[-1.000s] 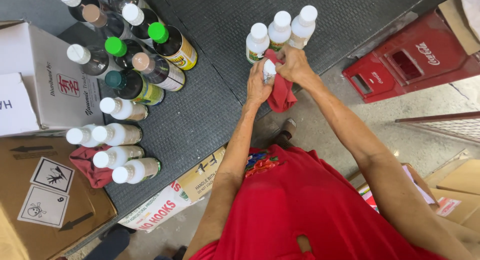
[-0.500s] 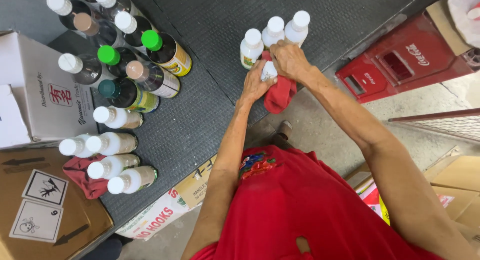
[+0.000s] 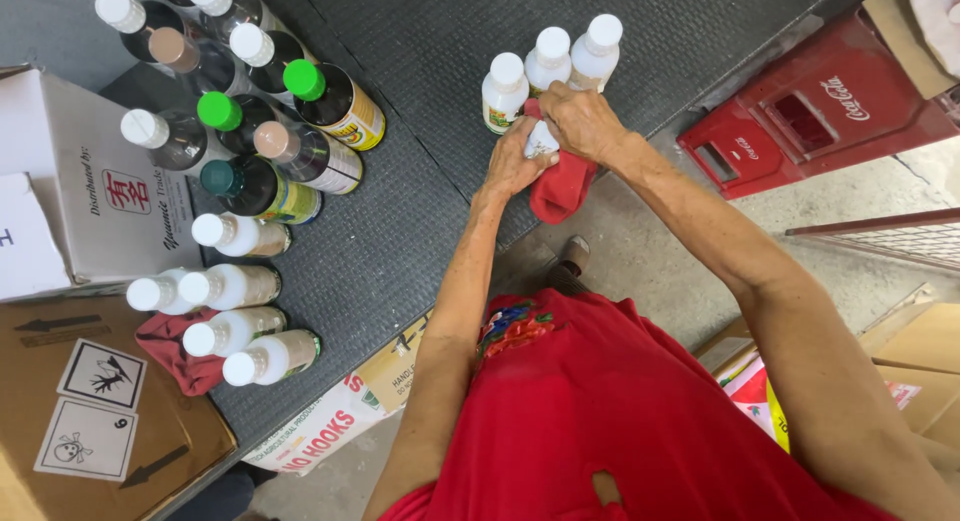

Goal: Wiping liquid bottles with a cloth and packing them into a cardboard box.

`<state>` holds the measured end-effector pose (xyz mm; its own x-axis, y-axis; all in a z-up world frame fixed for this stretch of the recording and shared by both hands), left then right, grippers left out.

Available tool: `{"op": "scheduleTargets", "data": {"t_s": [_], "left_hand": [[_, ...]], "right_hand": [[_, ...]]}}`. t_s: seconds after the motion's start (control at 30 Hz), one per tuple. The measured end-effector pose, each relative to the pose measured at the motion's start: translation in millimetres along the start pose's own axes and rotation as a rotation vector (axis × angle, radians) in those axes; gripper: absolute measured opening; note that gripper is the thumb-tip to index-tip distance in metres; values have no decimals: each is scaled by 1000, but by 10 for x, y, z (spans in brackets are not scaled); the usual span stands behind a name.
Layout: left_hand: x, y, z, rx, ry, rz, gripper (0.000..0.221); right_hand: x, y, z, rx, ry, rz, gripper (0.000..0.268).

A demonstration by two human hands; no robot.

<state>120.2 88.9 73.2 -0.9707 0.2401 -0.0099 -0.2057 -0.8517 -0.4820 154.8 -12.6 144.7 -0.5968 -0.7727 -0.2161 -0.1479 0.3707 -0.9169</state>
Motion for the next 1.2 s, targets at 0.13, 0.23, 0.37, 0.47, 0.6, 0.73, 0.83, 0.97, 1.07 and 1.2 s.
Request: {"op": "scheduleTargets", "data": {"t_s": [0.13, 0.23, 0.37, 0.47, 0.6, 0.73, 0.83, 0.97, 1.07, 1.2], "left_hand": [[13, 28, 77, -30, 113, 91, 62], [65, 22, 161, -30, 170, 113, 66], [29, -27, 56, 35, 113, 96, 65], [45, -7, 39, 3, 88, 90, 67], [49, -10, 73, -17, 88, 71, 64], [25, -21, 46, -36, 72, 35, 61], [23, 1, 69, -36, 67, 63, 60], [97, -2, 152, 1, 77, 115, 64], [144, -45, 207, -4, 111, 85, 61], [58, -87, -62, 108, 88, 157, 68]], "right_hand": [[8, 74, 398, 23, 300, -96, 16], [127, 312, 765, -29, 476, -240, 17], [188, 239, 744, -197, 501, -25, 16], [101, 162, 483, -92, 380, -78, 13], [21, -104, -15, 29, 71, 8, 21], [5, -212, -279, 28, -37, -51, 17], [11, 5, 43, 56, 66, -19, 18], [112, 381, 642, 54, 415, -161, 16], [222, 331, 719, -158, 468, -126, 16], [429, 185, 597, -438, 502, -15, 16]]}}
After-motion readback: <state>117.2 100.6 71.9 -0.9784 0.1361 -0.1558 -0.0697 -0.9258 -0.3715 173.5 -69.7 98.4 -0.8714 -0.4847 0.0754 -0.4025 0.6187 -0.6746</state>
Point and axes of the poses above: each hand's wrist, its own x-axis away from the middle knuckle, its own y-axis out of the palm, z = x × y, the point moved 8 cm from there along -x, towards the middle knuckle, and after that the axes turned 8 degrees about -z, right-handed, at the moved point
